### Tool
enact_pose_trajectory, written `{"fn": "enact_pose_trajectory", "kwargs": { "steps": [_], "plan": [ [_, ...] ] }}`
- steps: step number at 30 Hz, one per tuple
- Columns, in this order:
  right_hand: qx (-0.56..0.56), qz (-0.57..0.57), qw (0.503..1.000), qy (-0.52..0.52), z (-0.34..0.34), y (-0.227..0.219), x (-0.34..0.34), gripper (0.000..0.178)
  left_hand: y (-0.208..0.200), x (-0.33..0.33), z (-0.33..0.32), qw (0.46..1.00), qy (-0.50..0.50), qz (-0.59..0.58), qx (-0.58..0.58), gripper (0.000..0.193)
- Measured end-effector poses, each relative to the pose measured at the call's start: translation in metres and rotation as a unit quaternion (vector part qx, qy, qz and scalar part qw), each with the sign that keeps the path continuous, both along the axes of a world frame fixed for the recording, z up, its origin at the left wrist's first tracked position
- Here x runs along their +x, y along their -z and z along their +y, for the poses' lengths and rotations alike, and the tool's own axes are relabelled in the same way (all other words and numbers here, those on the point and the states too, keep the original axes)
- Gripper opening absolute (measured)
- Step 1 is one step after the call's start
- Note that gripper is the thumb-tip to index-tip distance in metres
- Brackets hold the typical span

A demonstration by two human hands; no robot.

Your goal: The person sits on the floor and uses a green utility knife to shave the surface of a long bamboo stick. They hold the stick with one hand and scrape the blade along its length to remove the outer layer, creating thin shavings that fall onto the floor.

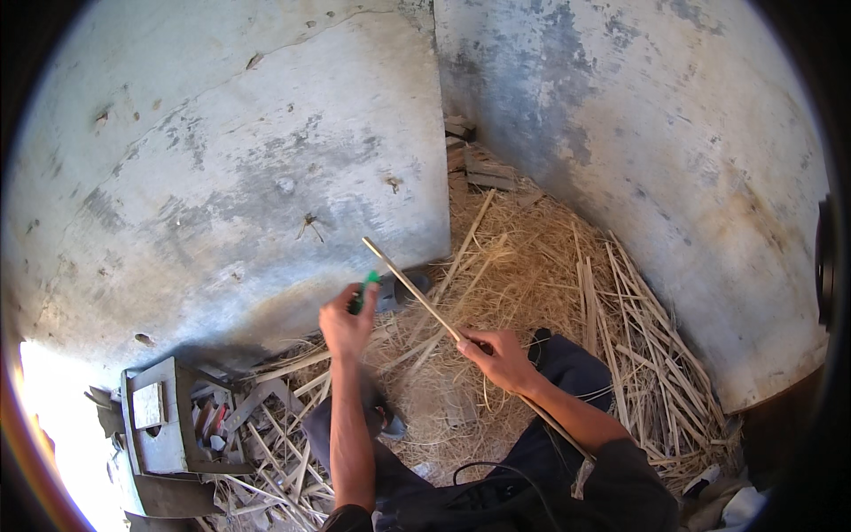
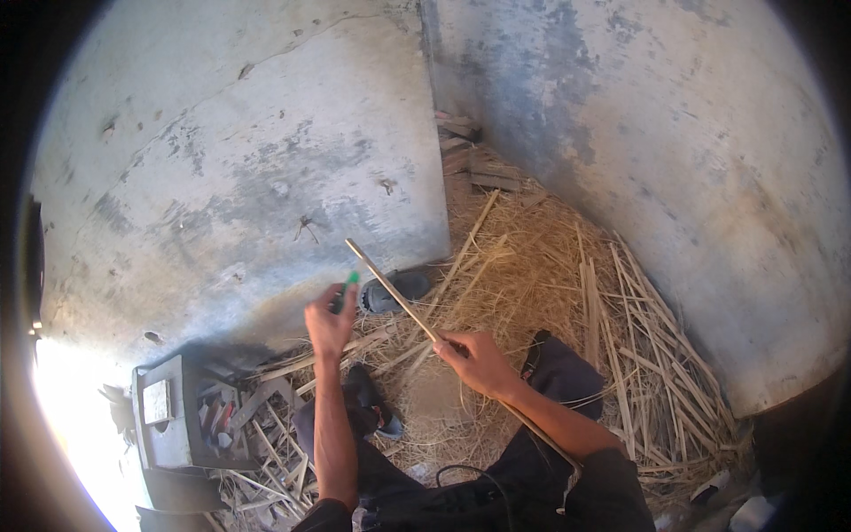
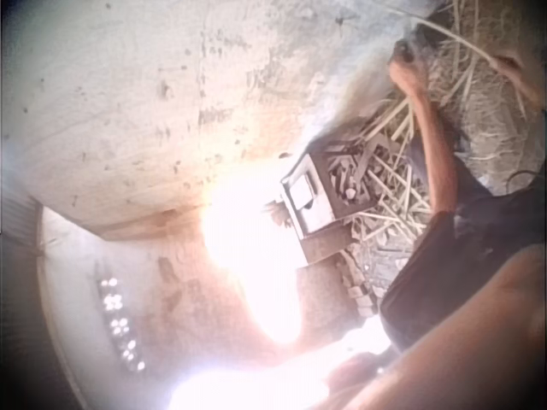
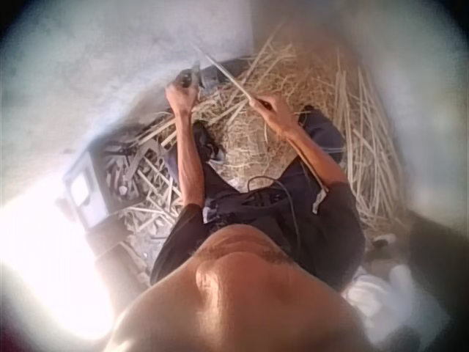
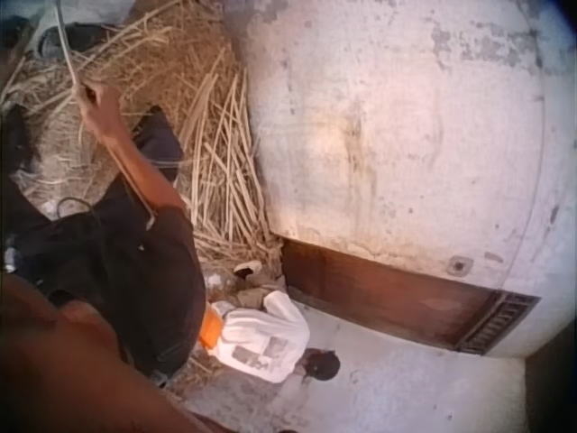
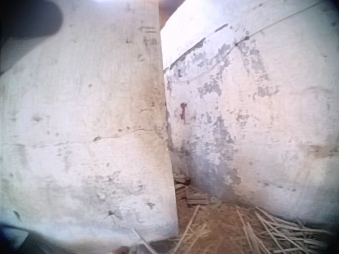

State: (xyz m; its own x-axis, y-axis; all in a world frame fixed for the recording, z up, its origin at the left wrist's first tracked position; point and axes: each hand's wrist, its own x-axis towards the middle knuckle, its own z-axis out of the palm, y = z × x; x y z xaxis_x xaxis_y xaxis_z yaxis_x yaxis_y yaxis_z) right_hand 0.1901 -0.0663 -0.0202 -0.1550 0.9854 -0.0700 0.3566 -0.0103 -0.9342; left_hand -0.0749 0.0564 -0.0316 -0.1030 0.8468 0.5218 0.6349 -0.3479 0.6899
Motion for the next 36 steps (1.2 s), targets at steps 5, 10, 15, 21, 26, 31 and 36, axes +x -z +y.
{"fn": "enact_pose_trajectory", "kwargs": {
  "steps": [5, 10, 15, 21, 26, 31, 36],
  "plan": [
    [-0.008, 0.057, 0.998, 0.0, -0.011, 0.001, 0.002, 0.046, -0.008, -0.019, 0.004, 0.996, -0.087, 0.001, -0.025, 0.045],
    [0.011, 0.031, 0.999, 0.037, -0.003, 0.011, 0.016, 0.046, -0.004, -0.006, -0.013, 0.994, 0.021, -0.096, -0.055, 0.033],
    [0.012, 0.076, 0.996, 0.048, -0.001, 0.009, 0.016, 0.045, 0.005, 0.017, -0.025, 0.976, 0.201, -0.08, -0.003, 0.021],
    [-0.014, 0.12, 0.992, 0.024, -0.002, 0.006, 0.015, 0.045, -0.009, 0.037, -0.035, 0.965, 0.257, -0.001, -0.051, 0.02],
    [-0.003, 0.089, 0.996, 0.022, 0.002, 0.013, 0.013, 0.044, -0.01, 0.037, -0.038, 0.975, 0.211, 0.023, -0.064, 0.02],
    [-0.012, 0.078, 0.997, 0.019, 0.003, 0.016, 0.01, 0.046, -0.01, 0.038, -0.039, 0.982, 0.179, 0.033, -0.047, 0.021],
    [0.002, 0.088, 0.996, 0.009, 0.007, 0.022, 0.009, 0.045, -0.011, 0.036, -0.039, 0.985, 0.157, 0.042, -0.053, 0.022]
  ]
}}
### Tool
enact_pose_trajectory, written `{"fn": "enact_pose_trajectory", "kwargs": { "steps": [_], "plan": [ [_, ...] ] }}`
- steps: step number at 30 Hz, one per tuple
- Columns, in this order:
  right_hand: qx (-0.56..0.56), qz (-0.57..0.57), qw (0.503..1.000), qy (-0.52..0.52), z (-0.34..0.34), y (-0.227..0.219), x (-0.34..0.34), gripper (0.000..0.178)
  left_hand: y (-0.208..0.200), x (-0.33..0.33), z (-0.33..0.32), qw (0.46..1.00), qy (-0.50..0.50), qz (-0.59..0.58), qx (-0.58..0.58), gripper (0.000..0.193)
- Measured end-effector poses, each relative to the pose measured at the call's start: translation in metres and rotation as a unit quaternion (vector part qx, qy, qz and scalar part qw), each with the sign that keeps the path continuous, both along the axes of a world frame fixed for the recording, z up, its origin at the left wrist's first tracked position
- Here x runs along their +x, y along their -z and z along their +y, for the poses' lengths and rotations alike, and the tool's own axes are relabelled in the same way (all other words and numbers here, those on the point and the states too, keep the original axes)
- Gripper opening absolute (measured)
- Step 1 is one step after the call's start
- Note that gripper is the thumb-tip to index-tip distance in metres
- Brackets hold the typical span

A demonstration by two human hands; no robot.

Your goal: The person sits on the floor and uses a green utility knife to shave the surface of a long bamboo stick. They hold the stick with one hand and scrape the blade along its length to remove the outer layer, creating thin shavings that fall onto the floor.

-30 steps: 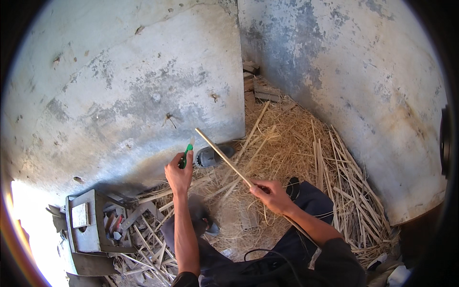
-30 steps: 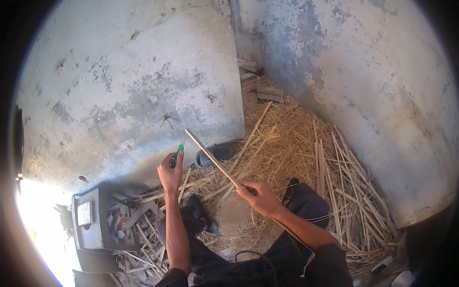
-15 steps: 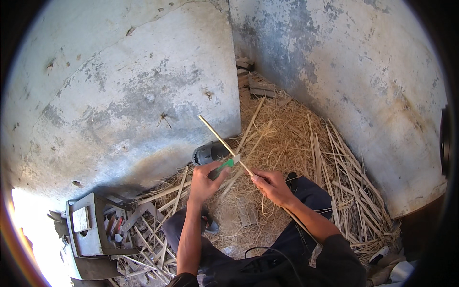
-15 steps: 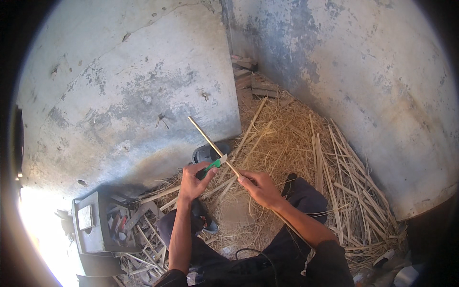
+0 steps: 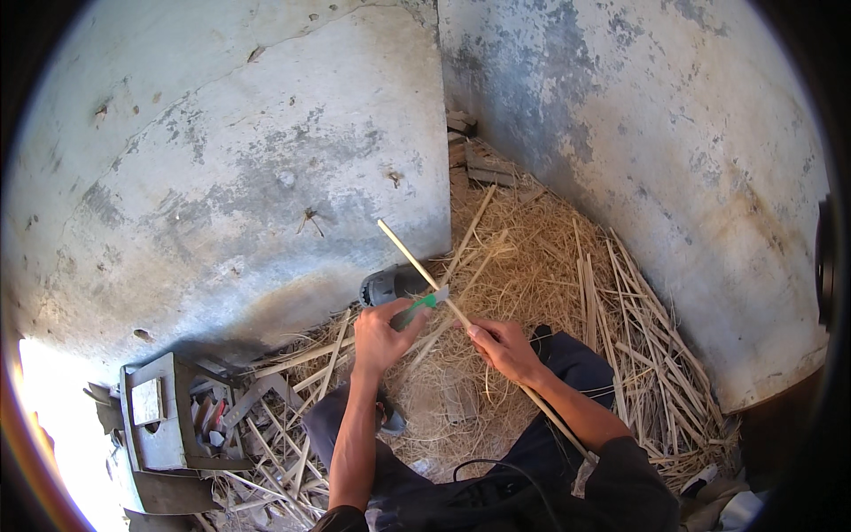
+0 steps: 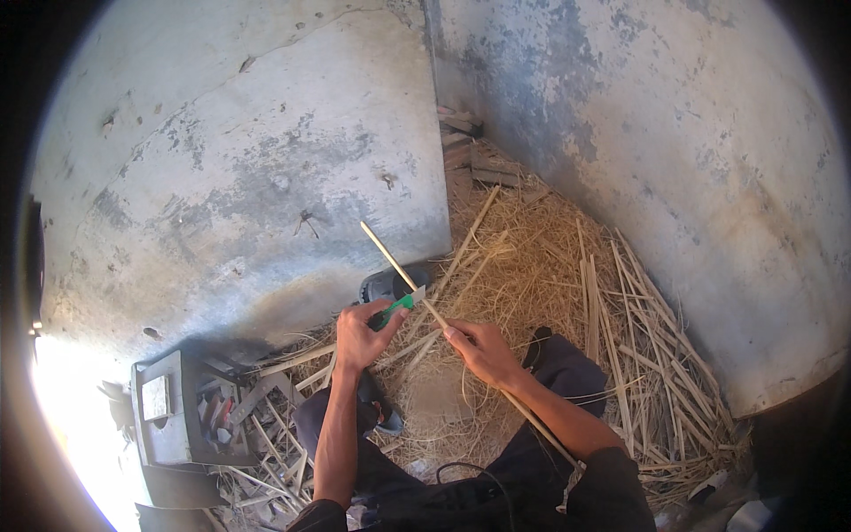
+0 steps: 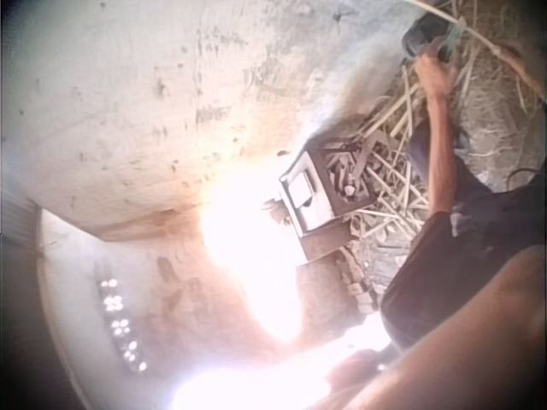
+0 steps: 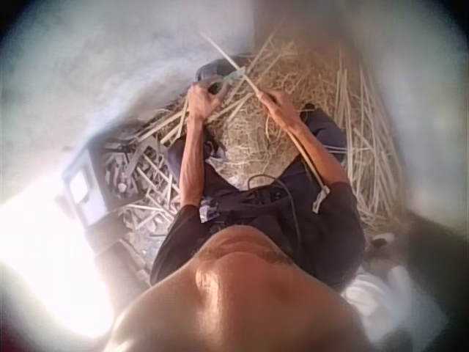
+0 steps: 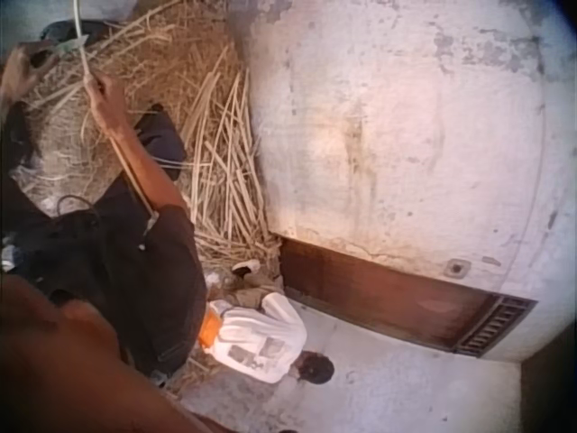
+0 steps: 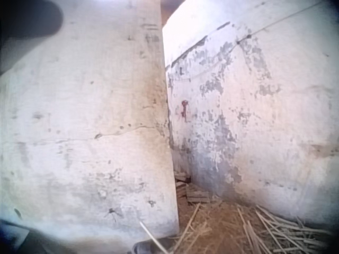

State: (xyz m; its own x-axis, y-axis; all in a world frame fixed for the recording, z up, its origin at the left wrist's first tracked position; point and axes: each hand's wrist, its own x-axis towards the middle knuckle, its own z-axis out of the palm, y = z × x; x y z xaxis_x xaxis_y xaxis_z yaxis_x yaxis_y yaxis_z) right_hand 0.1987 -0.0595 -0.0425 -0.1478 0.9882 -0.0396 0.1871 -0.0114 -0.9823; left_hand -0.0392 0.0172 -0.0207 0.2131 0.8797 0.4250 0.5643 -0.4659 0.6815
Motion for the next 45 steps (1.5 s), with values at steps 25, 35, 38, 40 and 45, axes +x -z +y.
{"fn": "enact_pose_trajectory", "kwargs": {
  "steps": [25, 35, 38, 40, 45],
  "plan": [
    [0.026, -0.065, 0.997, 0.043, -0.007, -0.012, 0.006, 0.049, 0.007, -0.024, 0.012, 0.989, 0.025, -0.13, -0.072, 0.027],
    [0.062, -0.109, 0.992, 0.02, -0.003, -0.017, 0.003, 0.052, 0.003, -0.004, 0.002, 0.997, 0.068, -0.017, -0.029, 0.028],
    [0.077, -0.141, 0.987, 0.02, -0.001, -0.011, 0.003, 0.052, 0.0, -0.005, 0.0, 0.999, 0.051, 0.009, -0.008, 0.032],
    [0.075, -0.153, 0.985, 0.015, 0.0, -0.011, 0.002, 0.051, 0.001, -0.006, -0.001, 0.999, 0.033, 0.025, -0.003, 0.034],
    [0.061, -0.125, 0.99, 0.003, -0.001, -0.013, -0.005, 0.045, 0.001, -0.009, 0.003, 0.998, -0.06, 0.026, -0.007, 0.035]
  ]
}}
